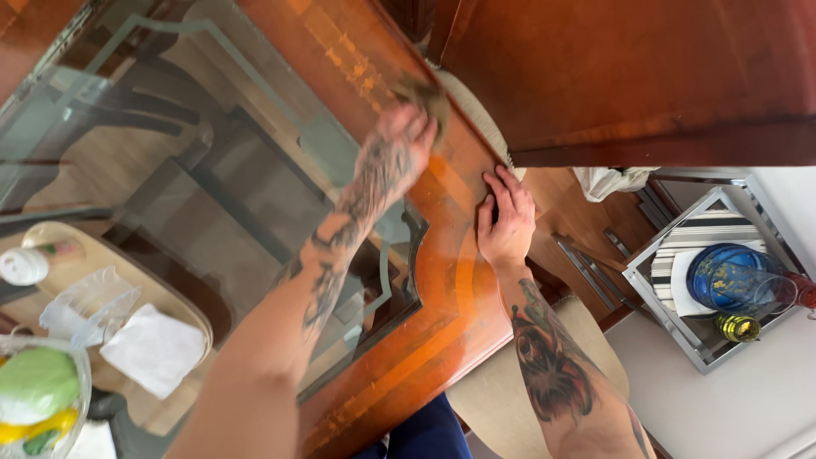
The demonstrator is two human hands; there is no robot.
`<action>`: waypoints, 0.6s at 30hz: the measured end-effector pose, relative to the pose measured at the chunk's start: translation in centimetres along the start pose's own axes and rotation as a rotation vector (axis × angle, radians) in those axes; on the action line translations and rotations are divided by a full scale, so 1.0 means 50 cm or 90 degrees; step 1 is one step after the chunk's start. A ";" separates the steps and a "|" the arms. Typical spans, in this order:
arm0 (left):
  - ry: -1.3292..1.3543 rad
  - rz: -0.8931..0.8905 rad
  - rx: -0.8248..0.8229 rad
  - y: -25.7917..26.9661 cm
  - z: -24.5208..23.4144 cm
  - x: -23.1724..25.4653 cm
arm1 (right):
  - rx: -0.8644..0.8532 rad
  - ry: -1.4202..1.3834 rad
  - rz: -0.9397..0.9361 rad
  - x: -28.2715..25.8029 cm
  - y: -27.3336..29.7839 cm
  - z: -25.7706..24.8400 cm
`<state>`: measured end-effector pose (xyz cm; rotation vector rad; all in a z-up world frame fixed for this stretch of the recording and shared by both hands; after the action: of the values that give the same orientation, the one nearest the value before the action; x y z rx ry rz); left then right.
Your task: The person rubs a small cloth over the wooden edges of a glass-top table, moves a chair away from the table, and continues rubbing the cloth along the wooden frame of the table.
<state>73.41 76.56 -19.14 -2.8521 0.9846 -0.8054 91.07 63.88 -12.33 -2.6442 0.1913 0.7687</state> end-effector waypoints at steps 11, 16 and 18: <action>-0.237 0.143 -0.111 -0.075 -0.033 0.082 | -0.009 0.009 0.009 0.004 0.001 0.005; -0.150 0.133 -0.111 -0.022 -0.030 0.022 | -0.016 -0.006 0.016 0.005 -0.004 0.006; -0.184 0.087 -0.063 -0.066 -0.015 -0.042 | -0.034 -0.007 0.021 0.005 0.004 0.005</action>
<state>73.53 80.54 -18.88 -2.8308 1.1884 -0.3301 91.12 63.80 -12.74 -2.6931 0.2150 0.8087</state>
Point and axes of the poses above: each hand's wrist, its own y-axis away from the middle knuckle, its own z-axis out of the palm, x = y × z, the point moved 5 cm from there along -y, towards the middle knuckle, and after that the axes turned 4 degrees about x, right-handed, at the moved point
